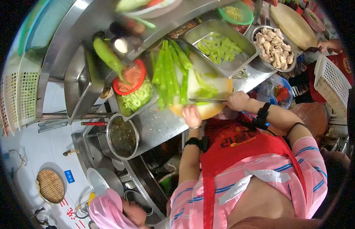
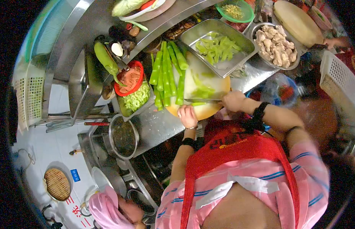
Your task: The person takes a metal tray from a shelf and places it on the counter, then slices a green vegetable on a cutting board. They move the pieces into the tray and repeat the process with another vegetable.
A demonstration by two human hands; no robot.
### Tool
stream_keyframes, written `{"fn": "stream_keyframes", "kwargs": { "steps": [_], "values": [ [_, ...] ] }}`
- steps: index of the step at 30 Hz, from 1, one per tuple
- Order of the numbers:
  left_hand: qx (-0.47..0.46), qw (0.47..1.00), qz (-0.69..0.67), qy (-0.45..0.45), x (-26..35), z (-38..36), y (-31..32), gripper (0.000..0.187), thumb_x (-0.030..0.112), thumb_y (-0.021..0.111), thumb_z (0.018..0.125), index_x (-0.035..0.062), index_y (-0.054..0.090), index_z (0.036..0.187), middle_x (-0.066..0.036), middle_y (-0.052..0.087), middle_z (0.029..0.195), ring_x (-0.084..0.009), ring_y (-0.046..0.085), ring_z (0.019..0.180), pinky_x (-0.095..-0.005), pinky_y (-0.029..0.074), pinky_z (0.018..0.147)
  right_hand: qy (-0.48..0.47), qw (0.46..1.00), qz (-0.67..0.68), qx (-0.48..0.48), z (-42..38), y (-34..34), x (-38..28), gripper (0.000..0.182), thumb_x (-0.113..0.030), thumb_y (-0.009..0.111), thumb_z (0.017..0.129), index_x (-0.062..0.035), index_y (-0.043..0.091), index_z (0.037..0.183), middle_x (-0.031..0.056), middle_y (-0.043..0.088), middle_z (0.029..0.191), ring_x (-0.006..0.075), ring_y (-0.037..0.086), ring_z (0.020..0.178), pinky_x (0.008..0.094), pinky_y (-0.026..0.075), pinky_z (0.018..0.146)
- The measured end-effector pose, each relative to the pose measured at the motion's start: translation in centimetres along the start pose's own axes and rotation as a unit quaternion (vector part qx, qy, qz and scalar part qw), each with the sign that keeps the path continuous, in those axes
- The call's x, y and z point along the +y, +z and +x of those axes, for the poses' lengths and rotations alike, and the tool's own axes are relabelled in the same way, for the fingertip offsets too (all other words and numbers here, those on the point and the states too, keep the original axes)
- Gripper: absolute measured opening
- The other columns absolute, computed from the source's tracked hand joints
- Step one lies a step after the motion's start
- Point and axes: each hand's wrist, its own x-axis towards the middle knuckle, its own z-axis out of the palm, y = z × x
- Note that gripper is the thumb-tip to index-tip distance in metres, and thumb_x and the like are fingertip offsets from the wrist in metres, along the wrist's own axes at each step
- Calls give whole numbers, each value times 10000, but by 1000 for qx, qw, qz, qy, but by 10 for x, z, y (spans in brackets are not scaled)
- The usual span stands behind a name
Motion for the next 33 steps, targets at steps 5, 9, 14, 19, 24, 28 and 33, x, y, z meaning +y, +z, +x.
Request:
{"fn": "stream_keyframes", "kwargs": {
  "steps": [5,9,14,19,24,28,33],
  "values": [
    [-2,1000,-5,2,1,-1,-1,144,69,582,777,72,562,919,-114,501,953,-320,463,921,-398,360,807,-9,999,-14,-31,-5,-10,3,376,-388,475,846,-25,573,843,176,585,599,338,600,568,434,483,518],
    [2,1000,-11,14,-2,0,0,133,70,581,776,62,558,907,-114,505,951,-319,473,903,-399,362,800,4,1000,-14,-25,3,1,-4,389,-399,481,841,-25,581,806,170,585,594,335,600,563,430,482,514],
    [6,1000,-21,15,2,2,-3,128,57,581,770,54,556,895,-114,509,951,-321,476,899,-405,368,808,-4,1000,1,-13,-2,-12,-3,393,-394,485,837,-26,590,747,168,586,596,334,593,542,429,477,504],
    [6,1000,-22,4,1,1,-3,133,47,584,764,46,562,895,-124,511,943,-330,472,907,-418,372,817,-8,1000,-19,-10,6,5,-4,381,-393,491,831,-33,597,764,166,585,597,336,588,535,431,475,501],
    [10,1000,-25,0,2,1,-3,147,41,592,752,48,565,897,-126,515,938,-328,476,907,-421,372,813,2,1000,3,-10,-3,-13,-6,371,-388,496,826,-31,592,797,171,581,593,340,588,542,434,474,506],
    [14,1000,-23,14,-1,-2,-1,162,38,597,748,46,559,905,-125,517,939,-326,483,897,-413,374,810,-8,1000,-7,-22,6,11,-7,372,-393,491,831,-34,589,820,171,579,593,345,589,554,440,475,519],
    [8,1000,-17,1,1,1,-1,152,37,591,753,46,550,900,-121,515,944,-324,477,912,-404,375,809,20,1000,-8,-23,0,-19,-13,360,-371,468,845,-45,607,778,160,611,654,332,616,626,436,489,567]
  ]
}}
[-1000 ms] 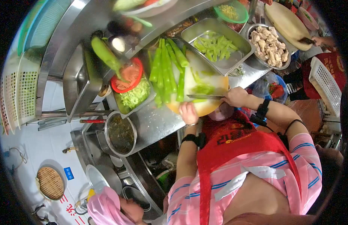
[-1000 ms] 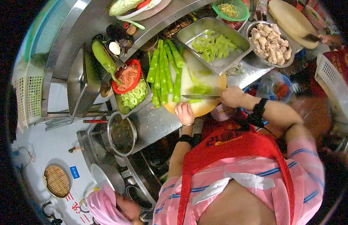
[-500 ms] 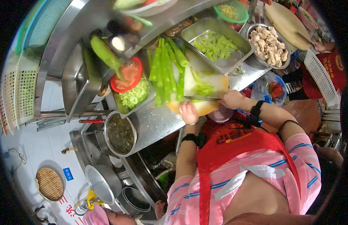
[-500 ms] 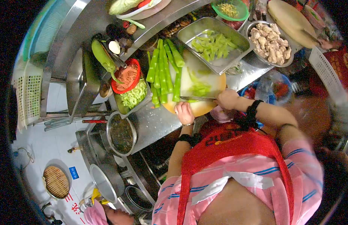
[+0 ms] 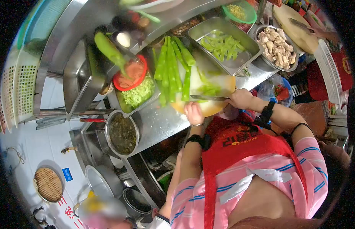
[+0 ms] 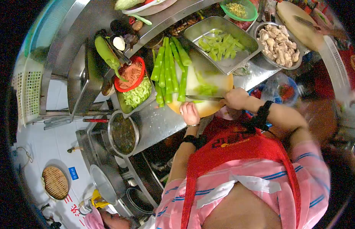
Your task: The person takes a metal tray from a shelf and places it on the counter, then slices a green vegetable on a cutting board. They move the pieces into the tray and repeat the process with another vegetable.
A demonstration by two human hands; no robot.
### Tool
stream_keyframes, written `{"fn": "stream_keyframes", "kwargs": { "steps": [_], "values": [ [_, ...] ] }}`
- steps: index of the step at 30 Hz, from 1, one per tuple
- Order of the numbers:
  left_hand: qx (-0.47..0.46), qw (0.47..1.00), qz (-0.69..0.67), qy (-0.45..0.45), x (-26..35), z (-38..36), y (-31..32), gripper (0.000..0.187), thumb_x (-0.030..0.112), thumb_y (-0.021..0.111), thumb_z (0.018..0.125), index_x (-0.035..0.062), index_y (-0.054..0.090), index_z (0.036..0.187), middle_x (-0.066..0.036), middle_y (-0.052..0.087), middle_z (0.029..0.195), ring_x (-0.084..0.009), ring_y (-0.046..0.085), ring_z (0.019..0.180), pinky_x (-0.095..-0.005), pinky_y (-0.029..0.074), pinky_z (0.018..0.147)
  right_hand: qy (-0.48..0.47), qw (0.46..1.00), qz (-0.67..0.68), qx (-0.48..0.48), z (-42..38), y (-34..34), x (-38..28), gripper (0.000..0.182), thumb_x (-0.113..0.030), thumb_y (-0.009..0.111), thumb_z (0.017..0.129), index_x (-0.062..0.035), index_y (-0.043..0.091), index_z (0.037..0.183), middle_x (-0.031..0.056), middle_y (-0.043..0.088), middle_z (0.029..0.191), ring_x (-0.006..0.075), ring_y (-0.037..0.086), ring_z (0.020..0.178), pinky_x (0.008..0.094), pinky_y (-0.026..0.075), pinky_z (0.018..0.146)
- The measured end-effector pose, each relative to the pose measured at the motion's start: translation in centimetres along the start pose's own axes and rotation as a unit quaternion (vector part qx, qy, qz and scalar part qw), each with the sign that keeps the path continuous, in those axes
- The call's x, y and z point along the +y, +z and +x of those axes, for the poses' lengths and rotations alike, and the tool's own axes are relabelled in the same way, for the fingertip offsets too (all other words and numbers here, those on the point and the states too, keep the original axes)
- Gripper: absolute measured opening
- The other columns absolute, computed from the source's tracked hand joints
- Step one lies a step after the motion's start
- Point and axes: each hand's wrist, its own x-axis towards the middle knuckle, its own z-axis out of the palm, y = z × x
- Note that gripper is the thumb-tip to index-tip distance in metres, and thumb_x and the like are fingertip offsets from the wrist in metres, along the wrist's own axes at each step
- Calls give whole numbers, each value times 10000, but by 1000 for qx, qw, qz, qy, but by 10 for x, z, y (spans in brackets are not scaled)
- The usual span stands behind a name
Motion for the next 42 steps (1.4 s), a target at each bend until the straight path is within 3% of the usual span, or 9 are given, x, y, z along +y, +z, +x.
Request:
{"fn": "stream_keyframes", "kwargs": {
  "steps": [7,9,11,19,27,35,38,42],
  "values": [
    [9,1000,-15,-15,0,1,0,136,43,579,762,41,545,895,-126,514,945,-326,473,924,-413,375,821,4,1000,1,-12,10,16,1,398,-413,493,825,-22,570,814,178,586,607,345,597,561,437,480,521],
    [-3,1000,-22,-22,0,-6,-1,139,46,579,761,39,544,895,-128,512,946,-326,471,926,-417,374,825,31,998,-42,-44,6,-6,-4,346,-361,465,835,-52,611,784,138,628,693,300,626,649,414,495,580],
    [1,1000,-2,-16,0,-3,2,141,51,582,757,35,545,892,-128,512,943,-328,471,923,-420,375,822,38,995,-71,-63,8,-4,6,366,-384,456,842,-51,607,821,136,628,690,310,623,653,419,493,580],
    [18,999,8,-37,6,4,-3,157,68,580,770,27,554,920,-152,491,1007,-350,463,967,-445,372,852,47,999,-16,-11,7,13,15,413,-405,453,854,-9,563,822,186,599,629,341,607,596,425,489,551],
    [-43,998,24,-48,5,0,-2,145,63,585,765,35,581,907,-119,505,1027,-323,471,978,-413,385,848,33,999,3,-11,9,13,20,420,-411,446,859,-14,568,797,183,608,660,336,613,614,431,486,547],
    [-12,996,38,-84,8,4,3,160,102,616,758,73,596,914,-109,524,960,-310,485,921,-398,393,817,4,1000,-24,-13,9,9,24,414,-409,450,857,-22,590,817,172,613,664,335,616,621,427,492,551],
    [-41,998,9,-37,2,0,9,143,94,609,763,65,590,902,-114,527,960,-315,489,913,-397,397,800,8,1000,-26,-16,9,12,25,407,-404,453,856,-24,595,825,168,614,664,333,616,622,426,493,552],
    [-19,999,-6,-49,4,0,10,130,79,603,764,55,584,890,-121,529,961,-319,500,897,-398,403,790,-3,1000,-4,-3,3,2,24,386,-395,449,860,-35,584,821,166,604,645,335,609,613,433,486,563]
  ]
}}
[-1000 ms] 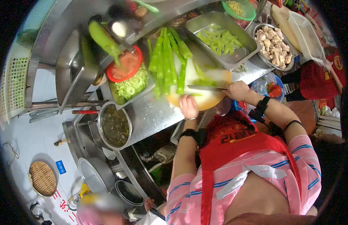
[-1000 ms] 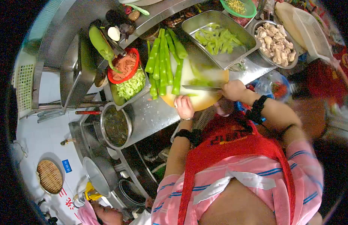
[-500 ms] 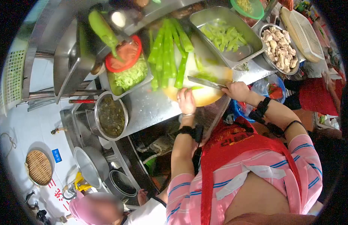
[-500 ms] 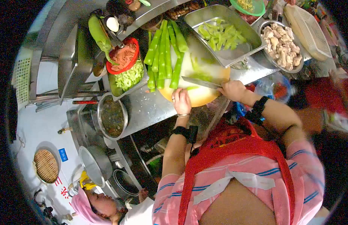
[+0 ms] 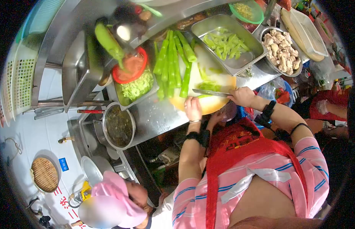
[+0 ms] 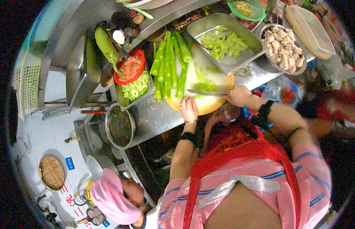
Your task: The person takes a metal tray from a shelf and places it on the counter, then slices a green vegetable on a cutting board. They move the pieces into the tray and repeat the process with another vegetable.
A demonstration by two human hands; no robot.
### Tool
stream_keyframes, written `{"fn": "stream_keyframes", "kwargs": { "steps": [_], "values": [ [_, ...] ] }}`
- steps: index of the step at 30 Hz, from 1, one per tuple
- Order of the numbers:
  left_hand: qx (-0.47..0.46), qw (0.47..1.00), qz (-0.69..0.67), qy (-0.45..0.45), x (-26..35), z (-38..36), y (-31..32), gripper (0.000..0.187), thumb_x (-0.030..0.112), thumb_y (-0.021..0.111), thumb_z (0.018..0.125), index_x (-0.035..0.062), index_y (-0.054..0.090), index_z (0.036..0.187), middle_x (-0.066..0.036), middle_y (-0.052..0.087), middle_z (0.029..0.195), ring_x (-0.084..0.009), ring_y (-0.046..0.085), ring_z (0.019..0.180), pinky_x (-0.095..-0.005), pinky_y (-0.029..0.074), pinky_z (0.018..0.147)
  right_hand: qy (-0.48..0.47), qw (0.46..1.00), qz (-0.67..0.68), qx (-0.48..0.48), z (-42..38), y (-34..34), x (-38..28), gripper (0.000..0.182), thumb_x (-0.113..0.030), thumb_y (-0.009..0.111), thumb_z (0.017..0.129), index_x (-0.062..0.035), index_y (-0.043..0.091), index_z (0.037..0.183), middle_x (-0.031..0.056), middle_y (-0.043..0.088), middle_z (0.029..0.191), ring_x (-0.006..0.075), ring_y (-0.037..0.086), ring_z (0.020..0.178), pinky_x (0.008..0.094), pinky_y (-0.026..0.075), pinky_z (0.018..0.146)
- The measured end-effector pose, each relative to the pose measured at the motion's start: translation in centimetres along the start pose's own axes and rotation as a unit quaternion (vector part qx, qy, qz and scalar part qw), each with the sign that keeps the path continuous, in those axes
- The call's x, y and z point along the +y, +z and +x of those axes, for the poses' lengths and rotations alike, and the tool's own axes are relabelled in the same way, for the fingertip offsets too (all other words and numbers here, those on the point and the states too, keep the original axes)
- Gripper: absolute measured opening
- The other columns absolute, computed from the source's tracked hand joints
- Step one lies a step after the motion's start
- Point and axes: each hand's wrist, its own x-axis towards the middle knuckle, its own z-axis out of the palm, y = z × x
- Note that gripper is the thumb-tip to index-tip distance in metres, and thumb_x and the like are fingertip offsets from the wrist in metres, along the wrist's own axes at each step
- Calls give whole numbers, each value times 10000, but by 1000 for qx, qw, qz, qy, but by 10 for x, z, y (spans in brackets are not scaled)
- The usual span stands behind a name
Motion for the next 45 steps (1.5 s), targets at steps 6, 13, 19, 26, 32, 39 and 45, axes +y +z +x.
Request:
{"fn": "stream_keyframes", "kwargs": {
  "steps": [6,13,19,26,32,39,45],
  "values": [
    [-11,1000,11,2,-2,-3,1,115,69,605,762,38,586,872,-133,534,953,-321,516,888,-402,421,782,-19,1000,-10,-10,-4,3,-1,368,-385,453,860,-41,580,822,165,592,616,342,599,586,440,477,554],
    [-11,1000,1,4,-3,-3,2,115,61,606,755,36,585,866,-138,533,965,-322,511,910,-399,424,789,-13,1000,-17,-4,-5,-12,-4,377,-389,445,862,-40,580,812,158,602,634,334,601,584,424,479,540],
    [5,999,29,11,-2,0,1,87,56,601,744,44,596,830,-122,559,960,-306,543,883,-379,453,769,-29,997,-57,-32,5,9,-4,367,-395,448,861,-58,586,815,149,604,630,309,610,590,421,481,542],
    [-10,1000,0,-2,2,-4,-1,131,54,601,757,33,573,883,-146,539,963,-335,522,895,-413,425,785,-43,998,-48,-21,4,15,-3,383,-410,448,859,-54,584,824,145,598,622,308,609,586,415,480,517],
    [-14,1000,-5,2,0,-1,-2,134,55,597,762,27,569,889,-151,538,971,-338,514,902,-414,425,784,-32,999,-27,24,2,-2,-5,375,-405,466,850,-52,581,792,147,590,600,315,602,554,417,477,501],
    [-8,1000,-3,28,-3,-2,-2,128,57,591,765,23,566,885,-154,536,967,-344,509,909,-414,422,790,-37,998,-40,12,8,8,-6,372,-400,478,844,-47,577,778,146,581,582,321,594,538,421,475,494],
    [-18,1000,-6,23,-5,-4,0,127,59,596,761,26,564,879,-148,540,966,-340,514,914,-410,428,788,-40,999,-24,26,3,10,-11,372,-394,482,843,-40,575,777,145,582,576,306,602,541,415,480,497]
  ]
}}
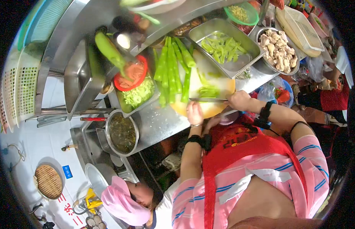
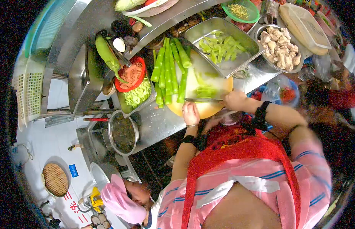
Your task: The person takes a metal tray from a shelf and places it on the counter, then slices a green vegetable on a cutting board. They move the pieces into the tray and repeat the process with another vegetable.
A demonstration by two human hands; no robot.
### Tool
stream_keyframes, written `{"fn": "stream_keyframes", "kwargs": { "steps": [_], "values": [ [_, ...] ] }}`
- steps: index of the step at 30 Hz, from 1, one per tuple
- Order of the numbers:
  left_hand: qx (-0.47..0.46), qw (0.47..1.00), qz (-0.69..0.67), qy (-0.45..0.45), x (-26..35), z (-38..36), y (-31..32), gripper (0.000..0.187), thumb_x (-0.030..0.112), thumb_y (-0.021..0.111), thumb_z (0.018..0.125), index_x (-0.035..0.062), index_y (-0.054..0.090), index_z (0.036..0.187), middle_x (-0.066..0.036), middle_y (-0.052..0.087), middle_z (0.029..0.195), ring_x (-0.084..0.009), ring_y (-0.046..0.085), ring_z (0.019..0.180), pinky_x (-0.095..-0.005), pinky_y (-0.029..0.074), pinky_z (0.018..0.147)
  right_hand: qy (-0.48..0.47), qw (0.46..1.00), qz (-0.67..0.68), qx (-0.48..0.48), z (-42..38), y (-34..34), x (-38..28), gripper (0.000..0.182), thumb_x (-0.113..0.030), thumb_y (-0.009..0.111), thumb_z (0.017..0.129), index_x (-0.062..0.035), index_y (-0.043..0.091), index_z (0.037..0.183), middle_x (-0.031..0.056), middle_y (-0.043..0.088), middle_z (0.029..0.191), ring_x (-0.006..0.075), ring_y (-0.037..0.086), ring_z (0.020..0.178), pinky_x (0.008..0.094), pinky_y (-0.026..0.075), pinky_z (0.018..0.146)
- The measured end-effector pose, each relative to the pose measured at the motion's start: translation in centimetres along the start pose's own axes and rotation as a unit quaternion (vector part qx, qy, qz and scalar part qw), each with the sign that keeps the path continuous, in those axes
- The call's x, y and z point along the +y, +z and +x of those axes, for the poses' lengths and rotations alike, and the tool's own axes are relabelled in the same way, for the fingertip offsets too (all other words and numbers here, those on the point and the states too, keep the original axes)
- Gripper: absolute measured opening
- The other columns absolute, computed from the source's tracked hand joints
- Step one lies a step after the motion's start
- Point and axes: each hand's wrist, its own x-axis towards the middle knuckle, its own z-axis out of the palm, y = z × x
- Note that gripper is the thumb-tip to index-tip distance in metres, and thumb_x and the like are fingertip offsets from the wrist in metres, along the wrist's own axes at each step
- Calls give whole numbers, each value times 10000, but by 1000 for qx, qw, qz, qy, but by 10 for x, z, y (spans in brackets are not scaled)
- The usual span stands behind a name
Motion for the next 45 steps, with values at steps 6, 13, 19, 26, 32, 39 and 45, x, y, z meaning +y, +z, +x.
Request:
{"fn": "stream_keyframes", "kwargs": {
  "steps": [6,13,19,26,32,39,45],
  "values": [
    [19,1000,5,7,0,0,0,114,54,592,761,29,567,869,-143,542,967,-337,514,908,-411,426,786,12,999,3,-36,3,-10,-5,385,-400,472,845,-32,581,813,147,592,591,311,603,544,410,486,508],
    [11,1000,-7,-10,0,1,2,100,64,587,766,27,570,857,-146,541,973,-335,513,910,-418,425,791,8,999,-21,-40,8,32,6,401,-413,458,849,-32,581,829,149,599,605,309,602,537,403,485,498],
    [36,999,-34,-14,2,0,-4,103,62,571,776,28,560,872,-148,538,948,-334,505,893,-422,395,803,24,1000,-7,-1,-3,-13,-9,396,-408,456,851,-37,576,781,148,586,571,309,598,522,407,478,479],
    [62,995,-51,-54,0,-5,-19,114,63,570,781,36,557,891,-144,539,937,-329,509,872,-406,398,791,40,995,-18,-89,5,1,-16,373,-391,443,859,-55,603,841,134,634,716,299,632,669,396,501,595],
    [18,1000,9,-14,6,7,-32,168,103,592,771,58,584,933,-129,547,982,-318,513,925,-398,400,816,33,998,55,-12,-8,-9,-18,372,-389,463,854,-25,539,850,173,573,580,339,582,525,433,466,488],
    [4,999,32,-17,-4,2,-18,131,161,634,748,88,624,857,-88,574,968,-300,517,936,-397,401,833,108,991,62,-51,-5,-17,-21,380,-396,456,851,-37,578,822,168,612,671,334,611,610,430,485,546],
    [34,994,-14,-105,4,-9,-33,119,151,592,793,56,599,864,-121,575,950,-314,510,926,-404,377,839,58,997,30,-41,-12,0,-34,322,-345,507,804,-34,585,836,128,621,647,282,618,572,388,486,500]
  ]
}}
